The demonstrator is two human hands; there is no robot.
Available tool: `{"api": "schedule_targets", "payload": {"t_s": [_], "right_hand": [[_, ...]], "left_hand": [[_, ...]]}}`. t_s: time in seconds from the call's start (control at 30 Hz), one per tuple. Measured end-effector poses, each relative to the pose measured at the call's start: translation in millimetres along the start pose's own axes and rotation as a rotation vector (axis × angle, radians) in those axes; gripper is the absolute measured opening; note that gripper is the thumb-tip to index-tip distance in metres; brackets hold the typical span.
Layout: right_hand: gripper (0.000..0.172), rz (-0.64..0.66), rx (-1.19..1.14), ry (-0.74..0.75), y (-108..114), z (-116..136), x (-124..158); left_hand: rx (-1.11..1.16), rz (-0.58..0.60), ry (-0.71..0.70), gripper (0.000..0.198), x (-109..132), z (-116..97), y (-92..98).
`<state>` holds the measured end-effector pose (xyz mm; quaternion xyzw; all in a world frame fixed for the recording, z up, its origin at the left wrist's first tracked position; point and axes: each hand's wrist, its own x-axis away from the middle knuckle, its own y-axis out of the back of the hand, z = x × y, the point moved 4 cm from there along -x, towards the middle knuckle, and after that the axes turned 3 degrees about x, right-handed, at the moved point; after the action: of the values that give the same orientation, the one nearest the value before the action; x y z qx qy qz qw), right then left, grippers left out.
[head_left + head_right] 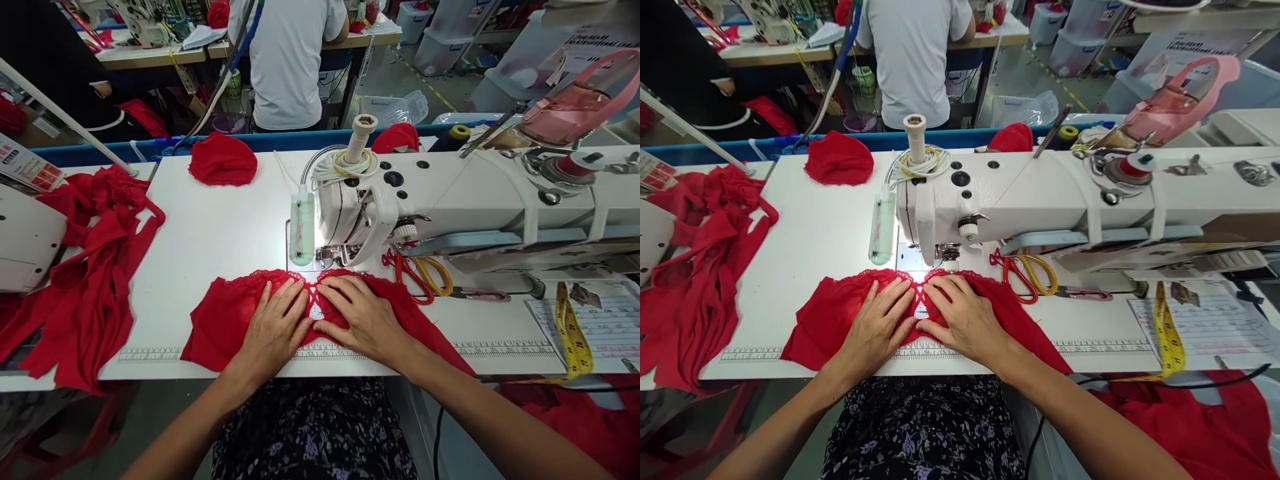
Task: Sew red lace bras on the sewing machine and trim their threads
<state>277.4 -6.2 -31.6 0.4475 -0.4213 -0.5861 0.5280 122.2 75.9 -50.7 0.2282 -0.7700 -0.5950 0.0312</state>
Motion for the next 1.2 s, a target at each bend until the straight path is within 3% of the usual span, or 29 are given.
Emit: {"api": "schedule_targets", "payload": {"t_s": [0.3,0.73,1.07,1.2], "right_hand": [[0.067,0.045,0.014,-0.005,2,-1,0],[0.084,0.065,-0.045,0.121,4,-11,0],[0.080,0.056,-0.039,0.133,5,-11,1],[0.075,0.028,-0.042,0.148,15,-7,5]], "left_hand": [[-0.024,0.000,0.024,0.049,0,-1,1.0],[-0.053,0.079,-0.015,0.071,-1,7,5.4],[-0.086,0.079,-0.017,0.072,1,6,7.1],[-0.082,0.070,-0.019,0.072,1,5,9.6]]}}
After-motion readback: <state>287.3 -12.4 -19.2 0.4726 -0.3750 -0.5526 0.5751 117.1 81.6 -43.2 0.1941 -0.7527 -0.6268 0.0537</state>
